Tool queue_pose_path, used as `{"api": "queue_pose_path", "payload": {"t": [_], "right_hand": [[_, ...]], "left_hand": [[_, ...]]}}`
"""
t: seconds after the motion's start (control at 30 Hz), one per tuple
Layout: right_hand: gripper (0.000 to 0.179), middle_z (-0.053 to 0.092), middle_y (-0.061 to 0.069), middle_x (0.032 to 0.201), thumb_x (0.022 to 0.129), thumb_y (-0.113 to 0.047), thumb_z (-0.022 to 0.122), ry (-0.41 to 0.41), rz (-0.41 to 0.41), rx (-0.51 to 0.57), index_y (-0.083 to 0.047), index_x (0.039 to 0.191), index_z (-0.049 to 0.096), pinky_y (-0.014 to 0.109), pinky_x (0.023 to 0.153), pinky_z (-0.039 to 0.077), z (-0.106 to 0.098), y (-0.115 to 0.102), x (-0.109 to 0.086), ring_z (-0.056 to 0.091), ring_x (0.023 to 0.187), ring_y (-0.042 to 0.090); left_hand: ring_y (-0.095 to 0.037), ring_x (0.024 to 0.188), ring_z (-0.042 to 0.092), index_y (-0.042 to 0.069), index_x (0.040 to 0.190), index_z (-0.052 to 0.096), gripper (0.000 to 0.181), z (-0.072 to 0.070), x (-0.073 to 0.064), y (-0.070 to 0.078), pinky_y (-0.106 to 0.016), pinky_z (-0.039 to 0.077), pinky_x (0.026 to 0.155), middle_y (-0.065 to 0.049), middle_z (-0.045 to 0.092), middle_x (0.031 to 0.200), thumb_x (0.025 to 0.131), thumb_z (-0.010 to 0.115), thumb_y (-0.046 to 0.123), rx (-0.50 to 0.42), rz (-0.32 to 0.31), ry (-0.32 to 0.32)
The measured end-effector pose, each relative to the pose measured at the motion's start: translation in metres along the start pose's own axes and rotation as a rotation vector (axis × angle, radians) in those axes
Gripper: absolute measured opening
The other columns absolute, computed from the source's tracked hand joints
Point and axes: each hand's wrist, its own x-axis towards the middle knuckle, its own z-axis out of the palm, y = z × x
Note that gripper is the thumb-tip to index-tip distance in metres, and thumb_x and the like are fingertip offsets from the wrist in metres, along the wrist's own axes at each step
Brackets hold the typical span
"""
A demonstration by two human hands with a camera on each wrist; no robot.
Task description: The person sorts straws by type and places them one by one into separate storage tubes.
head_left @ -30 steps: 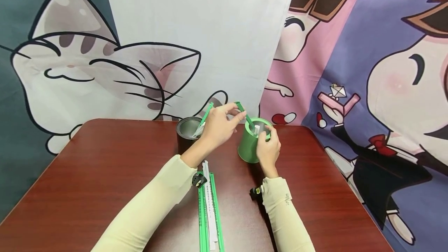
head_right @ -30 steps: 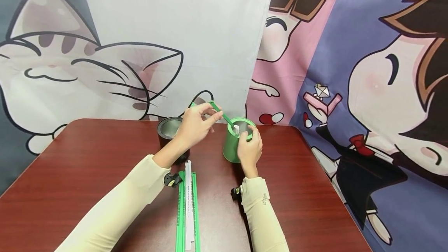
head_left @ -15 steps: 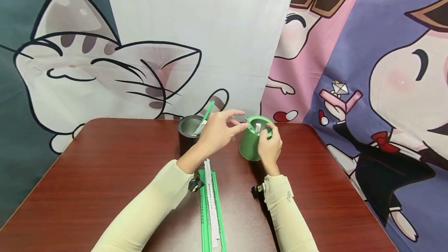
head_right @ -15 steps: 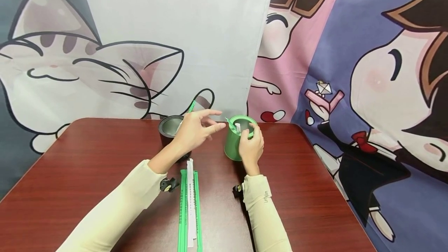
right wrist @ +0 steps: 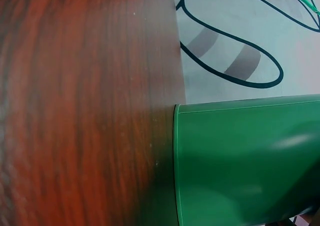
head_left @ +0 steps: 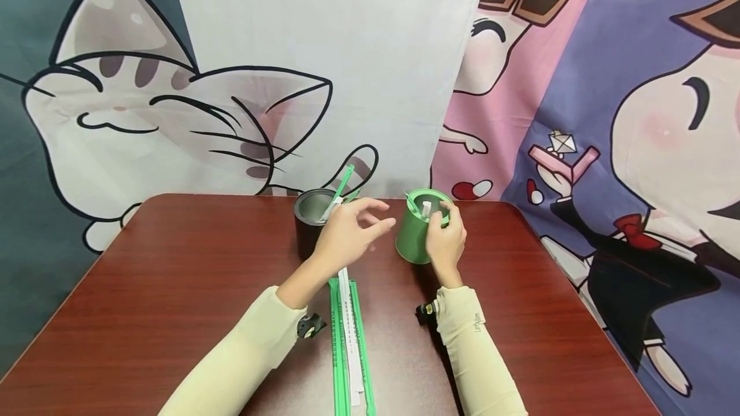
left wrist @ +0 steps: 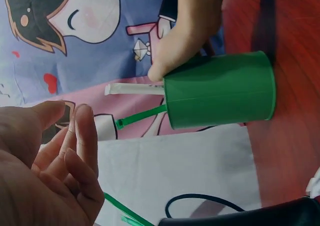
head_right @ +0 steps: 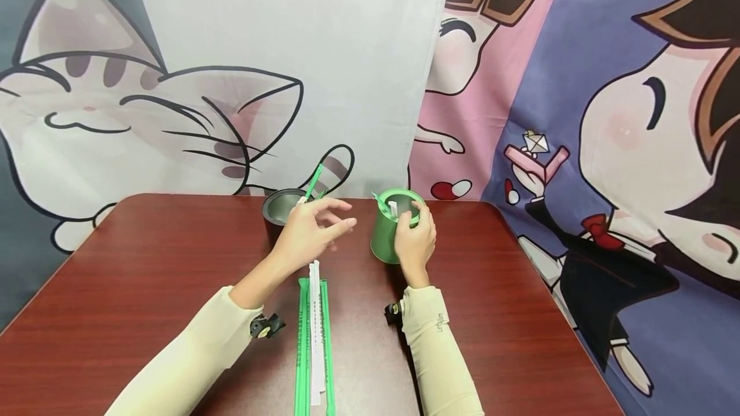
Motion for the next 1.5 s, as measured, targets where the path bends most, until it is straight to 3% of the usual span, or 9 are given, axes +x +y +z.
{"api": "queue_pose_path", "payload": {"t": [0.23,0.4,0.53,0.9,1.03,1.3,1.5], "right_hand": [[0.028,0.064,-0.005,0.108,0.086,-0.031,0.047,0.004,-0.005,0.009,-0.03,0.11,0.062,0.047,0.06,0.041,0.0,-0.001,0.001,0.058,0.082,0.025],[0.029,0.064,-0.005,0.108,0.085,-0.029,0.047,0.0,0.003,0.008,-0.031,0.11,0.062,0.047,0.06,0.041,0.0,-0.001,0.0,0.058,0.083,0.024],[0.028,0.064,-0.006,0.108,0.086,-0.03,0.047,-0.005,0.007,0.009,-0.03,0.11,0.062,0.047,0.061,0.041,0.001,-0.002,0.0,0.058,0.083,0.025],[0.027,0.064,-0.005,0.108,0.087,-0.031,0.047,0.001,0.002,0.01,-0.03,0.109,0.062,0.047,0.062,0.042,0.001,-0.003,0.0,0.058,0.083,0.025],[0.028,0.064,-0.005,0.108,0.086,-0.032,0.047,0.001,0.001,0.015,-0.029,0.11,0.062,0.048,0.062,0.041,0.001,-0.004,0.001,0.058,0.084,0.026],[0.028,0.064,-0.004,0.109,0.087,-0.033,0.047,-0.01,0.009,0.017,-0.029,0.11,0.062,0.048,0.063,0.041,0.0,-0.003,0.001,0.058,0.084,0.026],[0.027,0.063,-0.005,0.109,0.087,-0.032,0.048,-0.009,0.011,0.006,-0.031,0.11,0.061,0.048,0.063,0.042,-0.001,-0.002,0.0,0.058,0.085,0.025]], "left_hand": [[-0.008,0.044,0.058,0.03,0.103,0.063,0.025,-0.003,-0.011,-0.019,-0.032,0.045,0.051,0.011,0.067,0.07,0.081,0.067,0.041,0.094,-0.111,0.028],[-0.004,0.049,0.058,0.033,0.104,0.062,0.028,-0.005,-0.021,-0.035,-0.031,0.043,0.051,0.016,0.064,0.068,0.08,0.066,0.046,0.213,-0.216,0.021],[-0.004,0.053,0.058,0.032,0.106,0.062,0.032,-0.008,-0.028,-0.045,-0.031,0.042,0.05,0.016,0.063,0.068,0.078,0.066,0.048,0.258,-0.284,0.003],[-0.009,0.048,0.061,0.023,0.108,0.06,0.035,-0.011,-0.041,-0.074,-0.033,0.041,0.052,0.006,0.064,0.063,0.079,0.069,0.041,0.327,-0.451,-0.127],[-0.01,0.048,0.062,0.019,0.112,0.059,0.038,-0.01,-0.044,-0.084,-0.032,0.041,0.053,0.006,0.066,0.062,0.08,0.068,0.037,0.334,-0.46,-0.177],[-0.01,0.044,0.059,0.019,0.116,0.057,0.041,-0.009,-0.049,-0.093,-0.035,0.04,0.055,0.004,0.059,0.05,0.08,0.068,0.034,0.458,-0.463,-0.199],[-0.009,0.043,0.057,0.018,0.113,0.056,0.04,-0.007,-0.053,-0.1,-0.038,0.042,0.062,0.005,0.057,0.046,0.078,0.07,0.031,0.498,-0.478,-0.238]]}}
